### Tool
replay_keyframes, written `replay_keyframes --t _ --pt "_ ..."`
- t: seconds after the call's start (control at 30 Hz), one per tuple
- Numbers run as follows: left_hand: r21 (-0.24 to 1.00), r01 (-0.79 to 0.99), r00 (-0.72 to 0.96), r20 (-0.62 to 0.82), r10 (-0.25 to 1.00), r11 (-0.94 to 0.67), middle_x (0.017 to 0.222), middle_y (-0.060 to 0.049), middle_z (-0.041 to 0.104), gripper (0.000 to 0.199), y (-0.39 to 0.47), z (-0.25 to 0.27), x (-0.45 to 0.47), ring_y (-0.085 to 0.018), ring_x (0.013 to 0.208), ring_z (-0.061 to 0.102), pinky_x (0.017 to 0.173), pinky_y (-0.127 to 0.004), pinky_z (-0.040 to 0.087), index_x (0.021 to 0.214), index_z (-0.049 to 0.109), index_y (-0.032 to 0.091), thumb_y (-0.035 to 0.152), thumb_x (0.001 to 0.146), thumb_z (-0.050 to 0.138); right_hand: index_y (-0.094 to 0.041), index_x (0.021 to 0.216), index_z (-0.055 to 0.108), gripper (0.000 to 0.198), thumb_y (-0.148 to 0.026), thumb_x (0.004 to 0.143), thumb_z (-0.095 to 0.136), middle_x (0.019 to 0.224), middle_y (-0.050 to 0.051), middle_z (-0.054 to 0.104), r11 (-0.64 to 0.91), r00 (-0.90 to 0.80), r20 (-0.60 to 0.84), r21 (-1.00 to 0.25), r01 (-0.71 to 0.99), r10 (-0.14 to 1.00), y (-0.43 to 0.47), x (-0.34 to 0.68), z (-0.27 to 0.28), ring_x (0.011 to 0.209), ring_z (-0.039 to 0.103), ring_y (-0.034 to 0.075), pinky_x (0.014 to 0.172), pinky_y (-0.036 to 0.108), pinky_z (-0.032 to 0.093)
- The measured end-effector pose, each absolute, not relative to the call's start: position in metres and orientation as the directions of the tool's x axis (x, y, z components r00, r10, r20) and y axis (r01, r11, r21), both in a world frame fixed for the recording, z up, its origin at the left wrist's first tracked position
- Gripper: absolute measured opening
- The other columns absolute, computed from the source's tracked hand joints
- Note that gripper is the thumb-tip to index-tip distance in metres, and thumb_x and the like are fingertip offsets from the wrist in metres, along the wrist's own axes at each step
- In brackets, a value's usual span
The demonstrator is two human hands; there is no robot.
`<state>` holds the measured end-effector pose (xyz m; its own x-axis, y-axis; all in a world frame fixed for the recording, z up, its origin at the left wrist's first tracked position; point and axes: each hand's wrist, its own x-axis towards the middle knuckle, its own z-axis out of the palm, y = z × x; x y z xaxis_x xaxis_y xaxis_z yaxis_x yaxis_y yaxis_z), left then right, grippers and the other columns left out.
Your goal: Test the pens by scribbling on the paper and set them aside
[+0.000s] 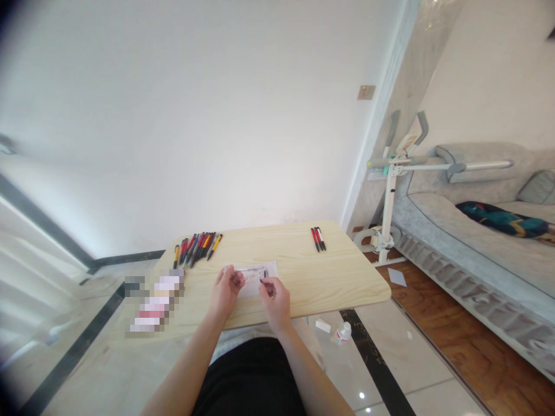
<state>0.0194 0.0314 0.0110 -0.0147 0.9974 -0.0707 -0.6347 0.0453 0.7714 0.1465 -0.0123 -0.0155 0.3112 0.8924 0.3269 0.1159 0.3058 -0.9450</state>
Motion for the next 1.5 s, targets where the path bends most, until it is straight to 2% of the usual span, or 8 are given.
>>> replay_keyframes --t 0.1,0.3,0.5,0.63,0.77,1.0,1.5 --pt "0.804 -0.595 -0.069 -0.026 0.997 -0.020 0.055 0.005 0.051 0.023 0.027 0.012 0.019 -0.006 0.048 0.049 0.048 -0.019 0.037 0.069 0.043 0.018 0.036 0.070 0.057 -0.015 0.084 0.060 0.017 -0.028 0.074 0.055 0.070 0.003 0.063 0.309 0.315 0.332 -0.943 0.122 0.889 -0.013 0.146 -0.015 0.062 0.058 0.015 0.056 0.025 0.047" --pt "0.831 -0.556 -0.058 -0.015 0.998 -0.020 0.047 0.008 0.040 0.029 0.022 0.008 0.017 -0.003 0.039 0.038 0.041 -0.018 0.029 0.062 0.040 0.017 0.037 0.068 0.060 -0.016 0.084 0.060 0.016 -0.028 0.074 0.055 0.074 0.004 0.064 0.309 0.318 0.345 -0.938 0.161 0.883 -0.014 0.146 -0.014 0.065 0.059 0.016 0.059 0.026 0.048" --pt "0.868 -0.497 -0.027 -0.019 0.999 0.003 0.048 0.007 0.043 0.028 0.019 0.006 0.017 -0.004 0.041 0.040 0.042 -0.019 0.029 0.064 0.045 0.016 0.038 0.067 0.062 -0.015 0.085 0.061 0.017 -0.026 0.073 0.056 0.076 0.005 0.064 0.306 0.300 0.352 -0.933 0.190 0.887 -0.014 0.147 -0.014 0.067 0.058 0.016 0.060 0.026 0.048" --pt "0.912 -0.409 -0.015 0.019 1.000 -0.023 0.048 0.007 0.045 0.028 0.016 0.002 0.018 -0.004 0.041 0.041 0.043 -0.018 0.030 0.063 0.044 0.016 0.040 0.070 0.058 -0.016 0.086 0.060 0.016 -0.025 0.074 0.055 0.075 0.005 0.063 0.312 0.279 0.358 -0.929 0.198 0.891 -0.016 0.147 -0.013 0.067 0.058 0.016 0.061 0.026 0.047" --pt "0.933 -0.359 -0.027 0.027 0.999 -0.035 0.051 0.006 0.048 0.026 0.014 0.000 0.019 -0.006 0.042 0.043 0.043 -0.019 0.032 0.071 0.044 0.017 0.042 0.074 0.052 -0.016 0.086 0.060 0.015 -0.024 0.075 0.054 0.076 0.005 0.063 0.324 0.269 0.372 -0.924 0.205 0.889 -0.017 0.146 -0.013 0.066 0.058 0.016 0.061 0.026 0.047" --pt "0.931 -0.361 -0.046 0.044 0.998 -0.058 0.050 0.006 0.047 0.024 0.014 -0.003 0.019 -0.007 0.043 0.044 0.044 -0.018 0.034 0.072 0.042 0.019 0.041 0.077 0.049 -0.016 0.085 0.061 0.015 -0.024 0.075 0.053 0.074 0.004 0.063 0.333 0.235 0.393 -0.907 0.257 0.889 -0.018 0.146 -0.010 0.065 0.058 0.015 0.060 0.025 0.047" --pt "0.941 -0.339 -0.012 0.000 1.000 -0.004 0.050 0.004 0.052 0.029 0.013 -0.001 0.019 -0.008 0.043 0.047 0.044 -0.020 0.036 0.080 0.048 0.017 0.046 0.076 0.047 -0.017 0.084 0.061 0.014 -0.022 0.075 0.052 0.071 0.003 0.063 0.368 0.131 0.441 -0.852 0.374 0.888 -0.019 0.143 -0.009 0.058 0.056 0.014 0.056 0.024 0.046"
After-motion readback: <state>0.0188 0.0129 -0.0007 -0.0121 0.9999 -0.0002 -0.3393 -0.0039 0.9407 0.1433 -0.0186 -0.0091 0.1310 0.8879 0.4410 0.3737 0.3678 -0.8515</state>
